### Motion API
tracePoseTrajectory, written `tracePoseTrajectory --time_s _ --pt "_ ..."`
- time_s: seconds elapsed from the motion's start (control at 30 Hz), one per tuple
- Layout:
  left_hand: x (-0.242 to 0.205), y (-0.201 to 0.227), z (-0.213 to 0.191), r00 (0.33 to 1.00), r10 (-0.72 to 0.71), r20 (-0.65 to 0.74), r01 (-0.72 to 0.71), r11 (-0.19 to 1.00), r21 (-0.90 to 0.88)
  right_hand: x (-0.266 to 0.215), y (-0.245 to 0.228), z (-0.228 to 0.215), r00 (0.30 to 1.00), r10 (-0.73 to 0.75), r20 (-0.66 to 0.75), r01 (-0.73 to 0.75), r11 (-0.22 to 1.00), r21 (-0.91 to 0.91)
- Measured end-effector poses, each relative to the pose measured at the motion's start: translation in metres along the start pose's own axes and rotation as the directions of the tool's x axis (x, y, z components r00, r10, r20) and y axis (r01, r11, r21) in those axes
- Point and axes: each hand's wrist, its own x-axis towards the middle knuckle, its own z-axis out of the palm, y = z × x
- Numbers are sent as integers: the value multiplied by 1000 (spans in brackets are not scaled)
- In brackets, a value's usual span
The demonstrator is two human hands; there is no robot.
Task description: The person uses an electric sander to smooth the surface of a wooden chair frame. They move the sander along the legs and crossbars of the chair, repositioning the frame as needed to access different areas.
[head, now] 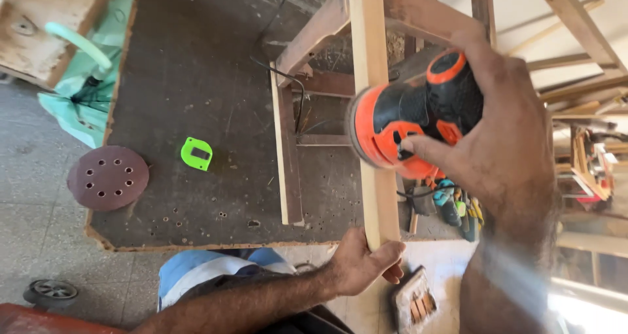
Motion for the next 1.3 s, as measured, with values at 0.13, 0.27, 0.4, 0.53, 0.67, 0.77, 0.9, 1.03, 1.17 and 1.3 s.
tracePoseTrajectory --time_s 0.13,0.27,0.4,0.53,0.67,0.77,0.9,1.03,1.17,1.3 --pt "-3 -33 12 997 81 -17 -81 997 -8 -30 11 2 996 -70 -62 71 997 17" --pt "-1 -64 30 993 108 -41 -112 990 -89 -62 15 -3 1000 -24 -5 24 999 47" --pt "-4 -99 47 986 122 -111 -124 992 -19 -92 25 -5 1000 -30 -8 30 999 13" --pt "-29 -126 62 985 81 -154 -63 991 116 -115 30 -9 996 -84 -33 86 993 77" --pt "-54 -125 67 988 67 -138 -10 926 378 -134 37 -9 996 -84 -29 86 993 82" --pt "-67 -122 59 989 122 -83 -65 865 498 -143 39 -10 999 -31 -15 32 997 76" --pt "-92 -93 50 914 403 -48 -317 783 536 -143 39 -17 996 62 57 -67 994 83" --pt "-89 -12 45 390 910 143 -700 191 688 -139 35 -32 962 198 186 -224 966 131" --pt "-66 28 16 188 970 154 -504 -39 863 -150 44 -29 943 198 269 -243 959 145" --pt "-28 34 -51 242 968 -62 -339 144 930 -165 51 -26 938 233 257 -267 958 104"
